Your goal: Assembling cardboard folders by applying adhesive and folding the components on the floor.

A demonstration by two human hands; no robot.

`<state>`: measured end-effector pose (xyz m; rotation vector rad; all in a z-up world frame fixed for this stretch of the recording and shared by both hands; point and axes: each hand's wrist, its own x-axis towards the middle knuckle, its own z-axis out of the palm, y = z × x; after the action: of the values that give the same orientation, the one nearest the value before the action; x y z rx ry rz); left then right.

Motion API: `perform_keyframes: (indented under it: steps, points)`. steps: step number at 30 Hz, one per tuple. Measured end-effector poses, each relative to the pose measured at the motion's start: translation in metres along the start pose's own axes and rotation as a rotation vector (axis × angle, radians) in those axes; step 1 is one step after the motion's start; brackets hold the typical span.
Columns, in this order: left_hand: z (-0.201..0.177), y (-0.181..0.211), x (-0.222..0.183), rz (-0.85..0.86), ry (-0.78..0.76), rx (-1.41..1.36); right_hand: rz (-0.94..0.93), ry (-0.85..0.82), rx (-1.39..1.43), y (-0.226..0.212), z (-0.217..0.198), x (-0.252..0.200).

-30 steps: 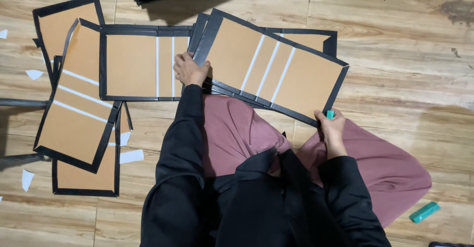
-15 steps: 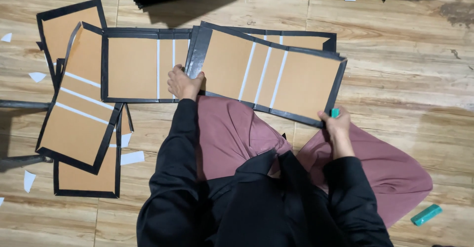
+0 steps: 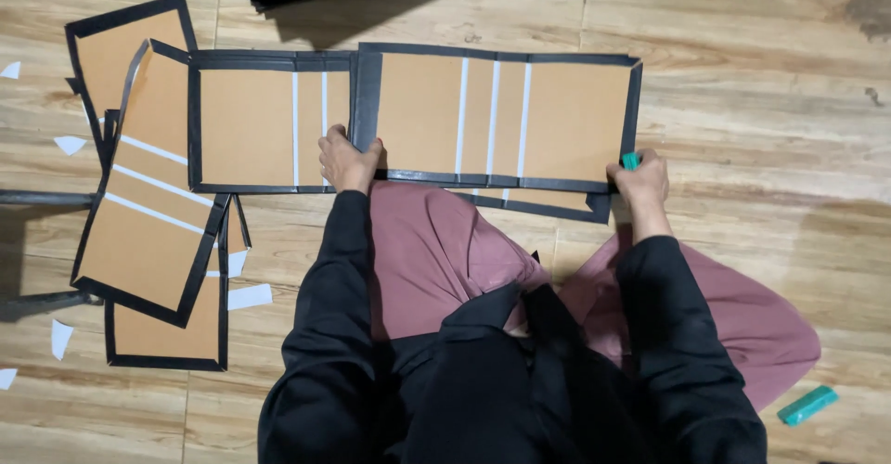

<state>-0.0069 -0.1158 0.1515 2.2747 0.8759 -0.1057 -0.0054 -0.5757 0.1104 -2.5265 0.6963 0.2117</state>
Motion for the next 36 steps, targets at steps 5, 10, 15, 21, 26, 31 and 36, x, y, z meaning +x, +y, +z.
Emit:
perform_keyframes:
  steps: [5, 10, 15, 21, 26, 31, 36]
  points:
    - [0.012, -0.016, 0.029, -0.035, -0.055, 0.04, 0.104, 0.088, 0.057, -0.004, 0.0, 0.015]
    - [0.006, 0.003, 0.014, -0.064, -0.037, 0.023, 0.167, -0.002, 0.159, -0.022, -0.016, -0.006]
    - [0.012, 0.002, 0.015, -0.071, 0.026, 0.119, 0.119, -0.097, 0.128, -0.02, -0.021, -0.022]
    - [0.006, -0.001, 0.018, -0.031, 0.013, 0.121, 0.15, -0.117, 0.141, -0.023, -0.019, -0.04]
    - [-0.004, -0.016, 0.03, -0.081, -0.103, 0.014, 0.194, -0.205, 0.215, -0.012, -0.006, -0.038]
    - [-0.006, -0.019, 0.037, -0.104, -0.137, -0.027, 0.193, -0.101, 0.26, 0.004, 0.004, -0.048]
    - [0.009, -0.023, 0.05, -0.072, -0.21, -0.079, 0.214, 0.015, 0.405, 0.026, 0.019, -0.073]
